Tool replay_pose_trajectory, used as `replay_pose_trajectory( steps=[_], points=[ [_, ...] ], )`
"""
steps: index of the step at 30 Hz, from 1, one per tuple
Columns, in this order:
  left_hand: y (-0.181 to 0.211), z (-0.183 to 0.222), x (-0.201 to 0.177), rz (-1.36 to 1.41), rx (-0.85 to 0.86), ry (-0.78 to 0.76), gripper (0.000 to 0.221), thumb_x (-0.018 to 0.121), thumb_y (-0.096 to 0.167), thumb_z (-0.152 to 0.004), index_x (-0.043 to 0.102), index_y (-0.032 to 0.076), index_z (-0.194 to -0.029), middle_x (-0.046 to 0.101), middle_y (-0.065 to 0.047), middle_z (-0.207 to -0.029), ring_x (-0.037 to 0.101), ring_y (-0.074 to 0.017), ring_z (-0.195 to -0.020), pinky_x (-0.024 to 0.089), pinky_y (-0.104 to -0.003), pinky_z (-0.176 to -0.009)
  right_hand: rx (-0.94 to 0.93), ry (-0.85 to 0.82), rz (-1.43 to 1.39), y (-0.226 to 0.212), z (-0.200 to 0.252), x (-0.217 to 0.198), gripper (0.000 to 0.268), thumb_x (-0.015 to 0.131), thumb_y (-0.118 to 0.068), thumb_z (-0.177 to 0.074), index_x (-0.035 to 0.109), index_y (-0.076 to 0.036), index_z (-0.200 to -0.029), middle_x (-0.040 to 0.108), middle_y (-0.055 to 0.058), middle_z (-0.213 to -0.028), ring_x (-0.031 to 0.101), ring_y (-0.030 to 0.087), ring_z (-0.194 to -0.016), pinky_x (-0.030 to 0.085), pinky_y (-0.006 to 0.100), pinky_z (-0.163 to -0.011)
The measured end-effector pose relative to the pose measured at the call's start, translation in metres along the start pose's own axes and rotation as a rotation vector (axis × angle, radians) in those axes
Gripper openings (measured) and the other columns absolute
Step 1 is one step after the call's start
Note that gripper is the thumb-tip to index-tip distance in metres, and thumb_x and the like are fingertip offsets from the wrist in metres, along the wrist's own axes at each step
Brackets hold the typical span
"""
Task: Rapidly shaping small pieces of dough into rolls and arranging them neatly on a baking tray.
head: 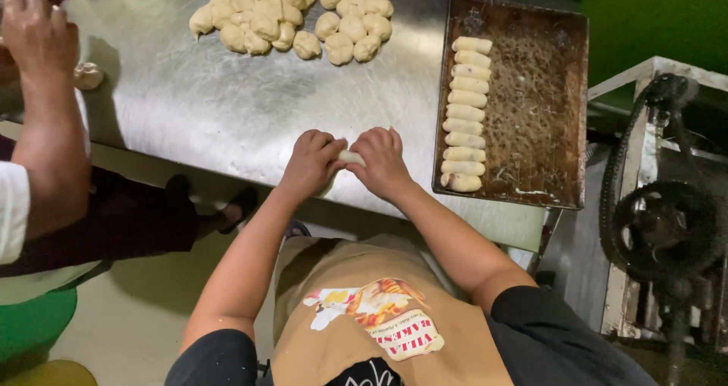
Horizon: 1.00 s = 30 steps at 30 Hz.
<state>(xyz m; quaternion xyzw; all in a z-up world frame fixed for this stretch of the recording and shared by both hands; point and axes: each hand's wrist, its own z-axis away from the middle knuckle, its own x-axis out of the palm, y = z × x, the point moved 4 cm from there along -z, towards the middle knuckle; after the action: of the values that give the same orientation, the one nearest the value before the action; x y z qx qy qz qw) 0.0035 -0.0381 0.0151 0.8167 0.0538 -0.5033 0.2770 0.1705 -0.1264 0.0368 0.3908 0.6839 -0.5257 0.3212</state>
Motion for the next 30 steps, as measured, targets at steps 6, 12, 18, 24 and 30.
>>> replay_pose_trajectory(
  steps=[6, 12, 18, 24, 30],
  points=[
    [0.000, 0.006, -0.007, 0.089, -0.018, -0.076, 0.043, 0.064, 0.055, -0.097, 0.076, 0.018, -0.115, 0.062, -0.005, -0.103, 0.055, -0.0325, -0.113, 0.044, -0.046, -0.102, 0.037, -0.043, -0.102, -0.003, 0.010, 0.000, 0.041, 0.077, -0.050, -0.089, 0.067, -0.017, -0.111, 0.054, 0.004, -0.122, 0.036, 0.033, -0.135, 0.014, 0.060, -0.118],
    [0.001, 0.014, -0.017, 0.064, 0.077, -0.163, 0.059, 0.085, 0.042, -0.080, 0.069, 0.018, -0.132, 0.063, -0.010, -0.110, 0.055, -0.0384, -0.113, 0.043, -0.052, -0.101, 0.060, -0.002, -0.008, -0.021, 0.020, -0.006, 0.059, 0.079, -0.058, -0.084, 0.065, -0.016, -0.124, 0.051, 0.011, -0.132, 0.034, 0.041, -0.134, 0.020, 0.068, -0.110],
    [0.012, -0.005, -0.038, 0.075, 0.210, -0.067, 0.036, 0.085, 0.036, -0.083, 0.074, 0.015, -0.111, 0.063, -0.001, -0.109, 0.050, -0.0317, -0.098, 0.041, -0.047, -0.083, 0.102, -0.026, 0.054, -0.027, 0.016, -0.008, 0.039, 0.083, -0.036, -0.087, 0.075, -0.020, -0.121, 0.058, 0.001, -0.119, 0.044, 0.033, -0.119, 0.021, 0.059, -0.111],
    [0.041, -0.085, -0.032, 0.351, 0.091, -0.144, 0.024, 0.074, 0.024, -0.092, 0.067, 0.010, -0.111, 0.059, -0.009, -0.101, 0.051, -0.0348, -0.090, 0.042, -0.045, -0.080, 0.145, 0.036, 0.024, 0.030, 0.011, -0.071, 0.029, 0.074, -0.033, -0.095, 0.071, -0.021, -0.122, 0.061, 0.000, -0.112, 0.052, 0.026, -0.115, 0.019, 0.056, -0.116],
    [0.073, -0.287, 0.034, 0.265, 0.234, 0.035, 0.039, 0.075, 0.025, -0.096, 0.060, 0.003, -0.125, 0.062, -0.018, -0.104, 0.053, -0.0393, -0.095, 0.042, -0.048, -0.083, 0.037, 0.234, 0.043, 0.188, -0.055, -0.188, 0.037, 0.077, -0.019, -0.098, 0.068, -0.010, -0.132, 0.069, 0.015, -0.121, 0.060, 0.037, -0.112, 0.039, 0.048, -0.097]
  ],
)
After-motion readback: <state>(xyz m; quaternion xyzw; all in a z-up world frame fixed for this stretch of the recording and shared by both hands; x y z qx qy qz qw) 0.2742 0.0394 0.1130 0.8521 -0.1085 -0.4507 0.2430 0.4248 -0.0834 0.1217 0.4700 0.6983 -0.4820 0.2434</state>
